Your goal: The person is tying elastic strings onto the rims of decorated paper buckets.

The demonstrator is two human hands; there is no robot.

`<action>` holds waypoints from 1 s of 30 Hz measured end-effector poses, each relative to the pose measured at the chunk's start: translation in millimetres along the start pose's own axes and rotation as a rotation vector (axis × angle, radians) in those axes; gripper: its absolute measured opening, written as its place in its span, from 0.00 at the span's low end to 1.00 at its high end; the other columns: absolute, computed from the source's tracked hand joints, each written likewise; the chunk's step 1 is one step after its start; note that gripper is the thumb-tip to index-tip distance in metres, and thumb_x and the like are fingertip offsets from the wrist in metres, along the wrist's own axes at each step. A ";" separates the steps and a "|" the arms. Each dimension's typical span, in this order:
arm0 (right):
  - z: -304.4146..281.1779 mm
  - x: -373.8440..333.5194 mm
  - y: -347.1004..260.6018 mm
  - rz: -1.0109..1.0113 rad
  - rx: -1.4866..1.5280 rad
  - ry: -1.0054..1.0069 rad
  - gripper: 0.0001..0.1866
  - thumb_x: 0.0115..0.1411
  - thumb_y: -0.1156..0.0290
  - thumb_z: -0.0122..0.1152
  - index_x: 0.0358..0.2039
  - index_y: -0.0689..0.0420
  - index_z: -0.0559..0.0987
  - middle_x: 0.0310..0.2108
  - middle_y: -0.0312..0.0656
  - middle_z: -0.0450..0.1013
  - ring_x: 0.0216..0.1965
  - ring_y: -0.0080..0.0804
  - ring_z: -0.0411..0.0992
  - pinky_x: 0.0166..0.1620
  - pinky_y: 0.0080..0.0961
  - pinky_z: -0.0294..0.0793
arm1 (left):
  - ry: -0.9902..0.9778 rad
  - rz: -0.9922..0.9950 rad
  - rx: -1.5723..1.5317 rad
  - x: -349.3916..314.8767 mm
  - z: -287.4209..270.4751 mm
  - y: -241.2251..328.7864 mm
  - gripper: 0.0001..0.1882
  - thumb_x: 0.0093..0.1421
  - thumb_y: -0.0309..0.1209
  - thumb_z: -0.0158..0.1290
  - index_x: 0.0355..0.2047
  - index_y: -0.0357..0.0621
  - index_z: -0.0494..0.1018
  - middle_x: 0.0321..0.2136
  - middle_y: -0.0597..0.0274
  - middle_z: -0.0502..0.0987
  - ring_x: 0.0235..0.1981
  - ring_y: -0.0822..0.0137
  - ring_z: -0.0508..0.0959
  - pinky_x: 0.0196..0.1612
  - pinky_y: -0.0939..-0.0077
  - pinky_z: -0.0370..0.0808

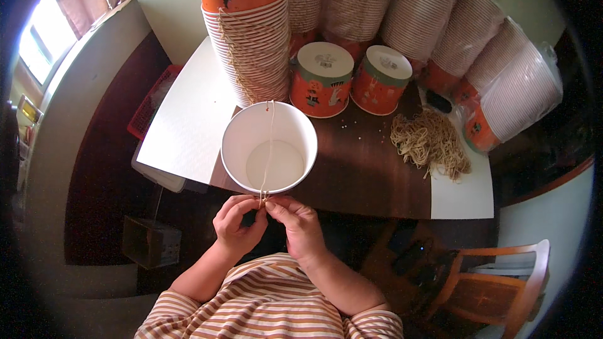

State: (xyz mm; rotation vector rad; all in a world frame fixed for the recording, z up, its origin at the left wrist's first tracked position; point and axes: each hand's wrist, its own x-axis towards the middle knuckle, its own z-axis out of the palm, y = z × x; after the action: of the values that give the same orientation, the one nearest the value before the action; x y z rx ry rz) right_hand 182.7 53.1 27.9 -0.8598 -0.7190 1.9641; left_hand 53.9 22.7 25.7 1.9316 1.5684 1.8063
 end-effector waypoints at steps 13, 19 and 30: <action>-4.3 2.7 -2.1 -0.027 -0.101 0.032 0.09 0.59 0.71 0.56 0.37 0.59 0.81 0.34 0.35 0.77 0.31 0.17 0.69 0.38 0.15 0.67 | -0.039 0.067 0.067 0.0 -3.3 -2.5 0.11 0.42 0.15 0.58 0.29 0.36 0.74 0.27 0.54 0.78 0.27 0.61 0.78 0.30 0.76 0.76; -5.9 8.4 -2.8 0.065 -0.016 -0.037 0.09 0.58 0.71 0.58 0.38 0.59 0.80 0.34 0.36 0.77 0.31 0.18 0.69 0.39 0.16 0.67 | -0.091 -0.232 -0.173 -7.1 -5.1 -1.3 0.08 0.45 0.14 0.56 0.27 0.33 0.73 0.26 0.57 0.78 0.26 0.68 0.78 0.31 0.81 0.74; -6.6 8.3 4.4 -0.190 -0.369 0.016 0.10 0.59 0.65 0.61 0.35 0.58 0.80 0.30 0.34 0.77 0.27 0.18 0.69 0.31 0.20 0.68 | -0.070 -0.600 -0.473 -16.5 -9.5 -4.4 0.01 0.57 0.18 0.52 0.29 0.32 0.73 0.26 0.59 0.78 0.27 0.73 0.77 0.32 0.83 0.75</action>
State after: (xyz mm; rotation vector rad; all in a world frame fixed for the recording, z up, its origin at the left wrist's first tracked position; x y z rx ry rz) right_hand 182.5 59.3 18.3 -0.9817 -1.1339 1.6795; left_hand 47.4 8.3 14.2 1.1454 1.3370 1.6225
